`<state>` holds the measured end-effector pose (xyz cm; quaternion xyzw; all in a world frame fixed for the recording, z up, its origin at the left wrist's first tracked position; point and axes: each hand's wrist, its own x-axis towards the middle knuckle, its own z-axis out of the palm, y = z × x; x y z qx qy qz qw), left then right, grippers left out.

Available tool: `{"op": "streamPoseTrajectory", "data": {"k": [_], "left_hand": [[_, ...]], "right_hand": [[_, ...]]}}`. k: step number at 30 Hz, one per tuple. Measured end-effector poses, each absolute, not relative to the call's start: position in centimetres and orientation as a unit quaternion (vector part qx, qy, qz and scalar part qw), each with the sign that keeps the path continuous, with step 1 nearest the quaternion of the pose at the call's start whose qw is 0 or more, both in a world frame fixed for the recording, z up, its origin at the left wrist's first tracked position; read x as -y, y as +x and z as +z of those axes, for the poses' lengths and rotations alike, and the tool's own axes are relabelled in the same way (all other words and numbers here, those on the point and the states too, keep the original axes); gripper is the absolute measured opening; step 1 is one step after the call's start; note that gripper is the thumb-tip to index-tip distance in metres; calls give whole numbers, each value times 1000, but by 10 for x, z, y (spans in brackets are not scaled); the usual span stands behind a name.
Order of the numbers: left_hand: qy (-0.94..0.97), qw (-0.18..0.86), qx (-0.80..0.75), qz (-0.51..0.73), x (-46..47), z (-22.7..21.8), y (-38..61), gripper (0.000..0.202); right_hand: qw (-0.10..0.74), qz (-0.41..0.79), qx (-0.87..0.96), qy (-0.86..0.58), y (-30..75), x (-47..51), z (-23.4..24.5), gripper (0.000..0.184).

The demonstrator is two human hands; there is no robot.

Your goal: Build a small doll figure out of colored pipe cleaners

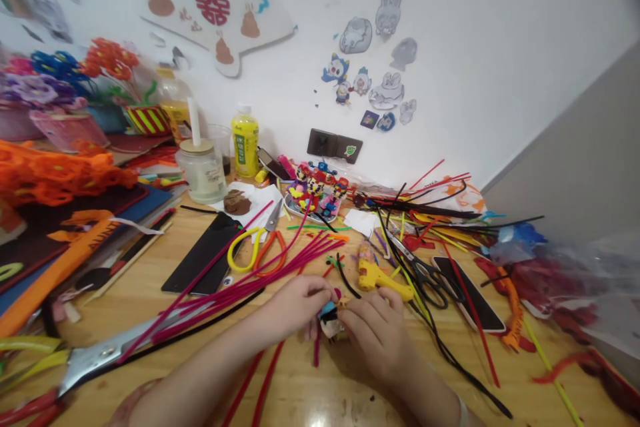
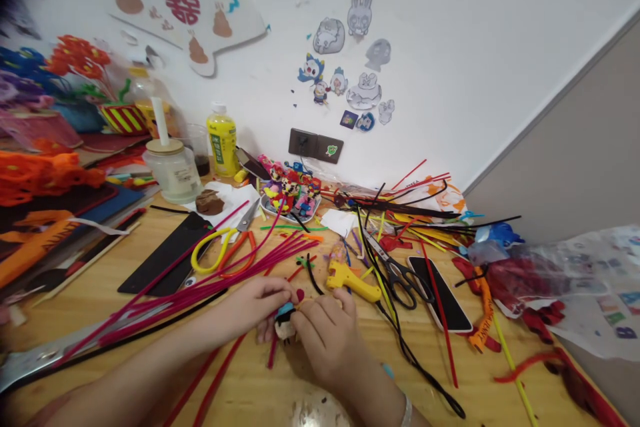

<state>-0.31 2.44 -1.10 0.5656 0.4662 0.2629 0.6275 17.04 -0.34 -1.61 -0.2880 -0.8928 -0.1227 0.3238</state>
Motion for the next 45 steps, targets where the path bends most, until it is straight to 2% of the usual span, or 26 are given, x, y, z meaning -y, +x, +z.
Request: {"op": "streamPoseTrajectory", "data": {"k": [4,27,31,36,45], "left_hand": [[563,634,-465,254,-25,-12,-2,23],[554,644,-464,252,-22,3,-2,19],[534,657,-457,272,-23,3,-2,21],[490,675,-416,362,-22,-7,0,31],[453,683,-362,445,-21,-17,11,43]], "right_hand": [[305,-121,902,-282,172,4,-19,24],[315,-155,912,-212,178,2,-15,28],[346,-128,895,-251,180,0,-21,25],[422,-88,823,-370,181,-6,-25,21],[420,-66,813,-399,172,-7,-25,19]]}}
